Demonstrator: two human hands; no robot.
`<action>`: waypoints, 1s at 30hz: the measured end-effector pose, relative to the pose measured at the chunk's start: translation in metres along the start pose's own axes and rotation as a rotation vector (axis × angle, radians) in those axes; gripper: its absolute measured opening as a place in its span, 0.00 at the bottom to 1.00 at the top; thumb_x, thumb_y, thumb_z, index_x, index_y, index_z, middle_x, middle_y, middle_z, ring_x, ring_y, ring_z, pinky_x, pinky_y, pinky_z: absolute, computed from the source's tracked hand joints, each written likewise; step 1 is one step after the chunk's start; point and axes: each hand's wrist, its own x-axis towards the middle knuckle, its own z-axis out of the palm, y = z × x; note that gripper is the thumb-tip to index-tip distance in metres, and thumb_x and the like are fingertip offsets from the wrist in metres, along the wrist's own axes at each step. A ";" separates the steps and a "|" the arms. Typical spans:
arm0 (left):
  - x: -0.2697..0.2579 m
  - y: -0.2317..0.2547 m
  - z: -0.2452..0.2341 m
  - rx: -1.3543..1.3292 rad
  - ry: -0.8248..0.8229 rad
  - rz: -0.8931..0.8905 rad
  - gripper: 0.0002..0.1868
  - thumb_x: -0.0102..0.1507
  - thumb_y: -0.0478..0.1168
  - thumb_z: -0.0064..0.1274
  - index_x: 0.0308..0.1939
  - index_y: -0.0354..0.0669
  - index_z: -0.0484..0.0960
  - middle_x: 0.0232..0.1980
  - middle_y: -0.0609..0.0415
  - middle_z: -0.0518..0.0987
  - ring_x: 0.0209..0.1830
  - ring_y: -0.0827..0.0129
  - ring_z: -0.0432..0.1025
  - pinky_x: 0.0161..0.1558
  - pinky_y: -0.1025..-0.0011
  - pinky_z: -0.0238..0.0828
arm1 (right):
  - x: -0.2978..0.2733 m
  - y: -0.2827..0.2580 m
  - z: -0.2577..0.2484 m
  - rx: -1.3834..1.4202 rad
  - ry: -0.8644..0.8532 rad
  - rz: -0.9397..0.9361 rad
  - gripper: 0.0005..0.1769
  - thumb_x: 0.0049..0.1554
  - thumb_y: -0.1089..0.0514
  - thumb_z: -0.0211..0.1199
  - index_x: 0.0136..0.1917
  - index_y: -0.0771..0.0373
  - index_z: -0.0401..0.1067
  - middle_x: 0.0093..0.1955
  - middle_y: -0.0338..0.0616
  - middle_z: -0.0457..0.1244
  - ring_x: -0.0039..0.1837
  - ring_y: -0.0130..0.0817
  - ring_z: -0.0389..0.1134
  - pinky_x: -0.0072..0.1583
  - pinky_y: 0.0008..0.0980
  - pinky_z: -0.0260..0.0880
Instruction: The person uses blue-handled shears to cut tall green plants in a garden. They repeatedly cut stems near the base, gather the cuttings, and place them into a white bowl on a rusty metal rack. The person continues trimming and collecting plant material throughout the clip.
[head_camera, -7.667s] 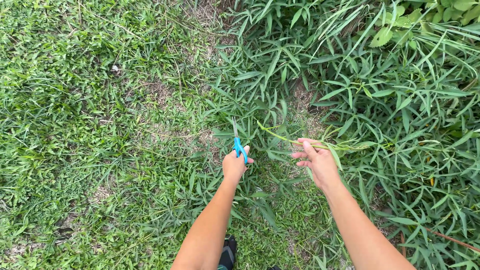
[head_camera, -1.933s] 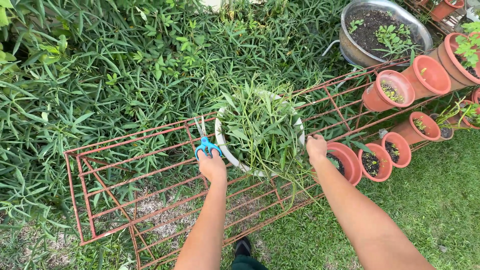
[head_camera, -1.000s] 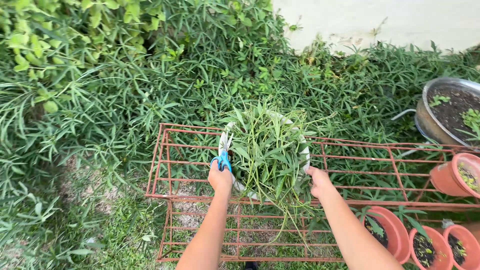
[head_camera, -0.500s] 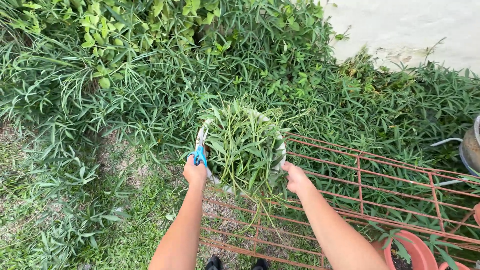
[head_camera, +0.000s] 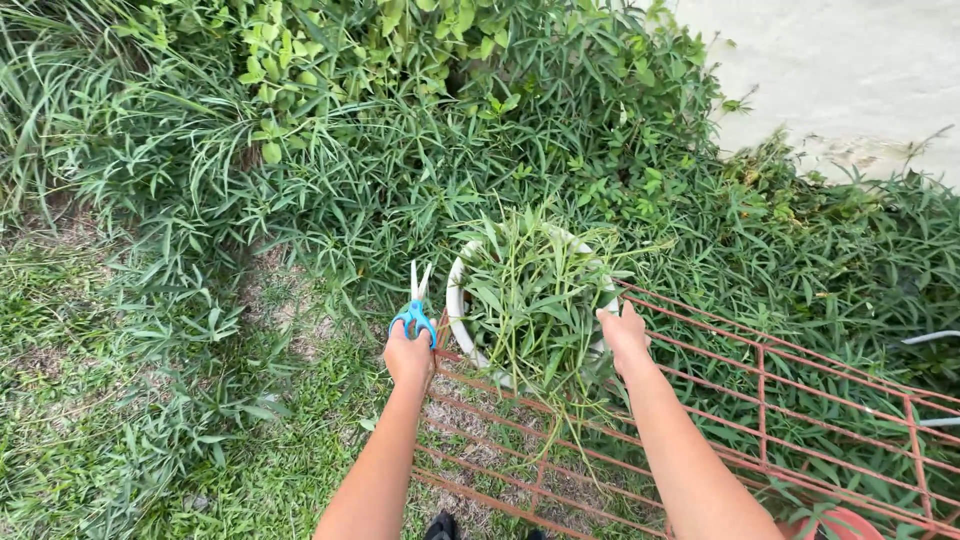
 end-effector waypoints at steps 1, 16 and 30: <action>-0.005 -0.008 -0.014 -0.012 -0.010 -0.025 0.26 0.56 0.51 0.66 0.54 0.43 0.81 0.48 0.44 0.84 0.45 0.50 0.78 0.47 0.56 0.73 | -0.009 -0.013 0.003 -0.124 0.050 -0.022 0.46 0.58 0.48 0.62 0.83 0.54 0.46 0.85 0.54 0.43 0.82 0.57 0.42 0.78 0.55 0.47; -0.023 -0.119 -0.165 -0.605 -0.028 -0.408 0.25 0.67 0.60 0.48 0.50 0.41 0.77 0.42 0.51 0.87 0.19 0.66 0.75 0.19 0.68 0.70 | -0.119 -0.055 0.140 -0.407 -0.118 -0.335 0.41 0.57 0.41 0.61 0.79 0.57 0.57 0.83 0.56 0.47 0.81 0.52 0.48 0.78 0.48 0.48; -0.116 -0.137 -0.165 -0.650 0.162 -0.479 0.19 0.66 0.54 0.53 0.41 0.41 0.82 0.36 0.56 0.88 0.14 0.73 0.66 0.16 0.71 0.63 | -0.170 -0.046 0.163 -0.235 -0.078 -0.779 0.25 0.58 0.54 0.60 0.69 0.60 0.71 0.77 0.54 0.56 0.78 0.48 0.55 0.75 0.43 0.52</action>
